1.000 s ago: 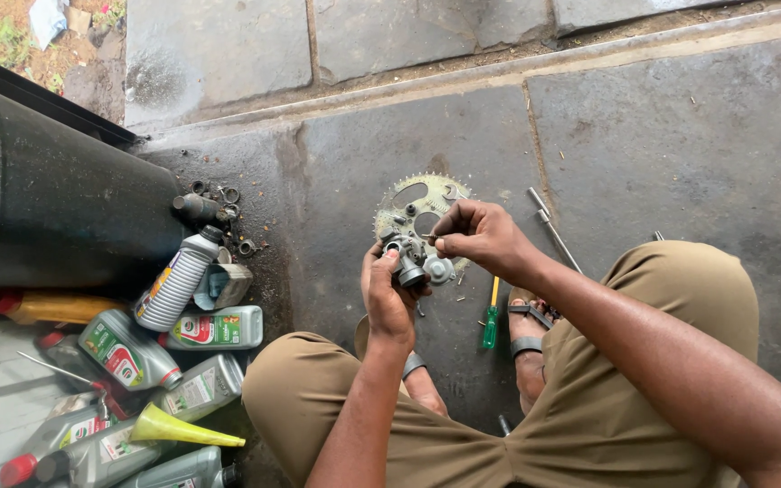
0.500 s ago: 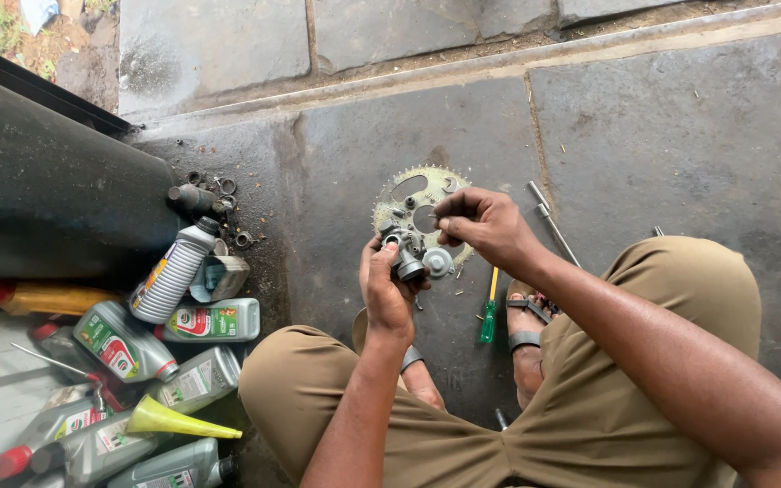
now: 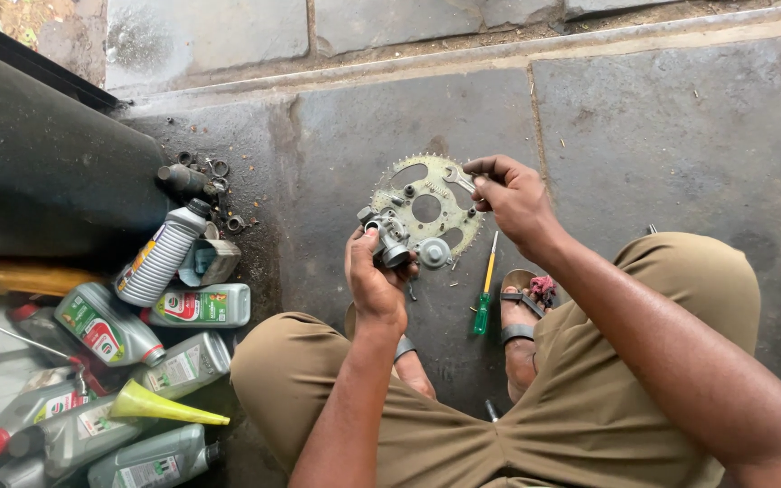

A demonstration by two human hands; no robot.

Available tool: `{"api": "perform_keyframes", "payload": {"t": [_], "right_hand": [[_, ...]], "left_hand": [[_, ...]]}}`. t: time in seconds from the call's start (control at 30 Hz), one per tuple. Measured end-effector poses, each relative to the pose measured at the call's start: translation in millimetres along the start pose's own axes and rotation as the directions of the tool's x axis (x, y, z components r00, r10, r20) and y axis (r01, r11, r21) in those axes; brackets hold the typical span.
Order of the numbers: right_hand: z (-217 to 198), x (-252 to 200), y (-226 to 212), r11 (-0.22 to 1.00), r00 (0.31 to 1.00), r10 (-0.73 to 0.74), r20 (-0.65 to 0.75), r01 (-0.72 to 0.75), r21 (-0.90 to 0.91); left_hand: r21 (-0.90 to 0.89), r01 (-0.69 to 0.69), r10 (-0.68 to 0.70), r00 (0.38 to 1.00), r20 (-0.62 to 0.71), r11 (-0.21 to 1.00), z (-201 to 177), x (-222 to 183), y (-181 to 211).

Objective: Disassembling and cleaning a motorcycle carburetor using tools.

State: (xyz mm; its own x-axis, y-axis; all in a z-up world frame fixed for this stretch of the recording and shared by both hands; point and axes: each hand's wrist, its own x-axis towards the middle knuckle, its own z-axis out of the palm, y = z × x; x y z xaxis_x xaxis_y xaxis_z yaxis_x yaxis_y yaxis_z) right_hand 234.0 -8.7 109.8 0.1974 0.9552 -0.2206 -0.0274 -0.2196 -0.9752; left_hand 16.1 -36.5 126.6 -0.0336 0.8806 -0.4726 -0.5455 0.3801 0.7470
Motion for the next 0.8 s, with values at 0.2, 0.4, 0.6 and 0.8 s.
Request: {"api": "perform_keyframes", "payload": {"t": [0.2,0.4,0.6,0.8], "right_hand": [[3.7,1.7,3.8,0.994,0.999,0.047,0.017,-0.045,-0.097],[6.5,9.3,11.9,0.986,0.991,0.125,0.057,-0.118,-0.114],[8.9,24.0,37.3,0.972,0.988,0.131,0.088,-0.110,-0.208],[22.3,31.1,36.4,0.703,0.968,-0.217,0.130,0.247,-0.667]], "left_hand": [[-0.039,0.039,-0.040,0.999,-0.023,0.998,-2.1,1.3,5.5],[-0.106,0.089,-0.093,0.995,-0.032,0.990,-7.1,3.6,4.5],[-0.150,0.111,-0.116,0.993,-0.029,0.982,-9.1,4.4,4.9],[-0.184,0.100,-0.103,0.995,-0.010,0.978,-11.1,7.8,3.7]]}}
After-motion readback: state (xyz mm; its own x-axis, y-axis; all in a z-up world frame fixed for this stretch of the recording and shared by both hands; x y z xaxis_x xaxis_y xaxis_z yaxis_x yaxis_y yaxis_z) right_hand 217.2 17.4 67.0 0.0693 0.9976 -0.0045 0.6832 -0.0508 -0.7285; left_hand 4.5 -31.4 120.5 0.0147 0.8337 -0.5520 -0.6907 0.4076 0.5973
